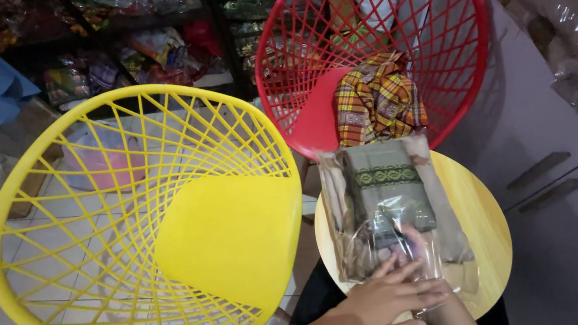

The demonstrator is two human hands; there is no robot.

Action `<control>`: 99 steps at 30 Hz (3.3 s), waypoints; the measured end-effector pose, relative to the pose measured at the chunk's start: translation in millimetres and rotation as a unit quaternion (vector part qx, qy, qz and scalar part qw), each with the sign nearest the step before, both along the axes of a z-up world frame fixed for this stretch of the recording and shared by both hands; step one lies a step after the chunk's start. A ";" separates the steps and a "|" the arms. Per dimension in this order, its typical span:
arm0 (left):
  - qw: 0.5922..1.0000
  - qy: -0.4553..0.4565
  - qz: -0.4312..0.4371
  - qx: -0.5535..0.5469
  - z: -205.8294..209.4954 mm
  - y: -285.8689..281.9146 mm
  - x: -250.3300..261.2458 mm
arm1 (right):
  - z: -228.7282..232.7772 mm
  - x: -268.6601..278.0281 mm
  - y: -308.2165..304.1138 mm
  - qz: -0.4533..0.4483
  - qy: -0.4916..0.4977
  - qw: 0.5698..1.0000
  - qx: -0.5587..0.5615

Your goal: Folding traditional garments and placing them into a plastic bag for packaging.

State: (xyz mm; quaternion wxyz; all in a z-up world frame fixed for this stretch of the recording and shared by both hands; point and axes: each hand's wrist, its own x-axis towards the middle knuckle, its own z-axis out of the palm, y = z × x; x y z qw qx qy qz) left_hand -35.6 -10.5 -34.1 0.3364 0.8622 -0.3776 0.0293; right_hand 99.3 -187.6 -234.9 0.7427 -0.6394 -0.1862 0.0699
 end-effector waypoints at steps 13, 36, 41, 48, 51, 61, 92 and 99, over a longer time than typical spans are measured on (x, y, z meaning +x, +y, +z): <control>0.922 0.007 0.386 0.031 -4.7 18.6 37.7 | 136.5 -71.0 17.3 -0.229 -0.281 0.746 -0.559; 0.944 -0.006 0.316 0.093 -17.4 67.6 103.6 | 149.6 -70.7 40.7 -0.031 -0.140 0.675 -0.724; 0.940 0.125 0.299 0.104 19.5 78.4 110.0 | 166.1 -68.7 4.6 0.310 -0.111 0.646 -0.689; 0.929 -0.048 0.363 -0.054 22.6 63.6 211.7 | 250.4 94.0 21.7 -0.042 -0.123 0.883 -0.451; 0.900 -0.068 0.429 0.035 9.6 56.0 240.3 | 213.8 150.6 49.5 -0.156 -0.251 0.808 -0.511; 0.883 -0.009 0.467 0.051 -46.4 51.9 244.9 | 138.3 167.2 52.8 -0.123 -0.173 0.812 -0.543; 0.961 -0.013 0.267 0.077 -65.8 64.8 -26.5 | 132.9 -78.3 -75.9 -0.005 -0.333 0.721 -0.607; 0.963 -0.075 0.257 0.015 -79.2 11.2 -21.4 | 147.4 -99.2 -38.0 0.008 -0.392 0.816 -0.425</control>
